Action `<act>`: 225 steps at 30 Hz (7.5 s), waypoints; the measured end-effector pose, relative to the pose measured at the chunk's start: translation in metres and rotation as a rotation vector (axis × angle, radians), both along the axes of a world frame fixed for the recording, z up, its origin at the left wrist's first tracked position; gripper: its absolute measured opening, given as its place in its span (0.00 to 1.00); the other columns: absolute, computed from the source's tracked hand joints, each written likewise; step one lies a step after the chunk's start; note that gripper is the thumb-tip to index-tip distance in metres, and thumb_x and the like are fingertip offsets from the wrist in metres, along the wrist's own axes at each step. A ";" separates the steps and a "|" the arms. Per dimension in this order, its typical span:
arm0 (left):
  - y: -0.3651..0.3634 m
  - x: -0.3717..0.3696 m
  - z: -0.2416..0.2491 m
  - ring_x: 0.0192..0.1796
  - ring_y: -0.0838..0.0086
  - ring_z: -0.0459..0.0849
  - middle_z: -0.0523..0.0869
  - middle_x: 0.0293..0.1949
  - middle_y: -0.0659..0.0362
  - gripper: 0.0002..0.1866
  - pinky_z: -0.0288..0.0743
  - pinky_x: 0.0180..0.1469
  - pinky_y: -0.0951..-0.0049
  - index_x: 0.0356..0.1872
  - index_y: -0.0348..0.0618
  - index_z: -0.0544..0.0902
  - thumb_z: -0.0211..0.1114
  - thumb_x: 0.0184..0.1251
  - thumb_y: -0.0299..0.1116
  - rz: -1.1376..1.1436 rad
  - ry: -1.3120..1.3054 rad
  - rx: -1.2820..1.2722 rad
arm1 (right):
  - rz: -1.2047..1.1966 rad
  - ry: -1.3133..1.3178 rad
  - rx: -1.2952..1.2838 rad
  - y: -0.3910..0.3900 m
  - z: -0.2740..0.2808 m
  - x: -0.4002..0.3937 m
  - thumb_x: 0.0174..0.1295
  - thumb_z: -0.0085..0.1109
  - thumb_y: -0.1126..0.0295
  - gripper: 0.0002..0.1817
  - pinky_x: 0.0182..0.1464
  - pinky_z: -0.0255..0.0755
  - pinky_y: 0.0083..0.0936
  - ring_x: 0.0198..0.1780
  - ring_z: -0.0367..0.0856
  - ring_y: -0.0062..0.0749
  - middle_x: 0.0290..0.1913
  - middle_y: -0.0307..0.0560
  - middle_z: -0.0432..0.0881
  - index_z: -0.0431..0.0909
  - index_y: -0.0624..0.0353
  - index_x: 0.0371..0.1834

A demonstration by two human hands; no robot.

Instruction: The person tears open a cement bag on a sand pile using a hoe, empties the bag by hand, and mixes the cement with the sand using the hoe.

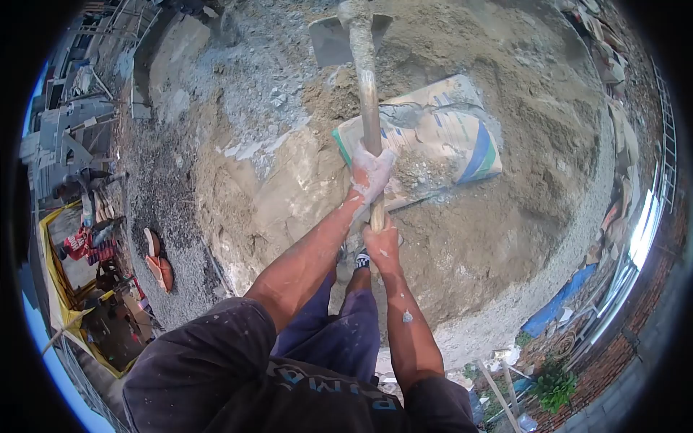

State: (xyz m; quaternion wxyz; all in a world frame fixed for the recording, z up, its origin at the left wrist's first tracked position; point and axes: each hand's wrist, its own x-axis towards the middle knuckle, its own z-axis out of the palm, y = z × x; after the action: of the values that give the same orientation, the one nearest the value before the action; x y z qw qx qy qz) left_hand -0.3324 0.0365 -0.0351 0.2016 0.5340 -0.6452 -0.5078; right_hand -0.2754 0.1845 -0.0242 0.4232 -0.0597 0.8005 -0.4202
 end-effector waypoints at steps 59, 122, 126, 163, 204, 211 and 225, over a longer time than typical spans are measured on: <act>-0.263 -0.430 0.219 0.23 0.79 0.78 0.81 0.24 0.65 0.16 0.70 0.24 0.73 0.30 0.47 0.84 0.65 0.63 0.49 0.335 0.085 0.326 | 0.552 -0.408 0.392 -0.277 0.252 -0.878 0.67 0.54 0.51 0.19 0.18 0.66 0.33 0.17 0.71 0.37 0.18 0.42 0.69 0.68 0.52 0.25; -0.197 -0.781 0.242 0.51 0.58 0.85 0.87 0.42 0.46 0.27 0.79 0.49 0.59 0.50 0.35 0.82 0.62 0.61 0.50 1.786 0.361 0.684 | 2.605 0.868 0.405 -0.675 0.332 -1.032 0.48 0.69 0.59 0.27 0.53 0.74 0.48 0.50 0.81 0.64 0.43 0.71 0.82 0.75 0.72 0.43; -0.306 -0.821 0.204 0.38 0.65 0.83 0.84 0.36 0.57 0.23 0.77 0.41 0.60 0.51 0.48 0.80 0.67 0.61 0.52 1.835 0.929 0.671 | 2.769 0.893 0.145 -0.648 0.387 -0.975 0.54 0.63 0.61 0.26 0.48 0.75 0.47 0.47 0.82 0.64 0.42 0.70 0.82 0.71 0.68 0.51; 0.109 -0.641 0.495 0.21 0.79 0.73 0.73 0.23 0.64 0.12 0.71 0.23 0.75 0.35 0.44 0.72 0.67 0.68 0.37 2.414 0.192 -0.847 | 2.676 -0.580 -1.039 -0.130 0.418 -0.725 0.55 0.61 0.68 0.20 0.45 0.77 0.48 0.42 0.83 0.60 0.42 0.64 0.83 0.67 0.63 0.48; 0.016 -0.767 0.217 0.18 0.79 0.72 0.71 0.20 0.64 0.10 0.70 0.20 0.75 0.33 0.44 0.71 0.65 0.66 0.31 2.609 0.651 -0.229 | 2.905 0.093 -0.519 -0.257 0.123 -0.961 0.55 0.62 0.61 0.30 0.56 0.75 0.39 0.56 0.80 0.46 0.56 0.54 0.80 0.69 0.55 0.63; 0.004 -0.663 0.241 0.20 0.81 0.71 0.72 0.21 0.65 0.12 0.69 0.22 0.75 0.28 0.44 0.72 0.65 0.67 0.35 2.442 0.506 -0.437 | 2.693 -0.206 -0.660 -0.266 0.155 -0.840 0.52 0.65 0.69 0.25 0.51 0.76 0.42 0.48 0.82 0.52 0.44 0.57 0.82 0.71 0.56 0.54; -0.076 -0.856 -0.034 0.16 0.75 0.74 0.74 0.16 0.62 0.06 0.70 0.17 0.72 0.28 0.41 0.74 0.60 0.62 0.30 2.188 0.845 0.565 | 2.877 0.095 -0.347 -0.341 0.021 -1.092 0.57 0.58 0.57 0.21 0.43 0.76 0.45 0.36 0.81 0.54 0.32 0.56 0.81 0.78 0.65 0.42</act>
State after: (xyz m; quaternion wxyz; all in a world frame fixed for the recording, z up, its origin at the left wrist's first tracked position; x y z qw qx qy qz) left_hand -1.1887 -0.0399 -0.0694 0.5966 0.6150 0.3994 -0.3261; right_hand -1.3677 -0.1563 -0.0030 0.4318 -0.8596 0.0018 0.2731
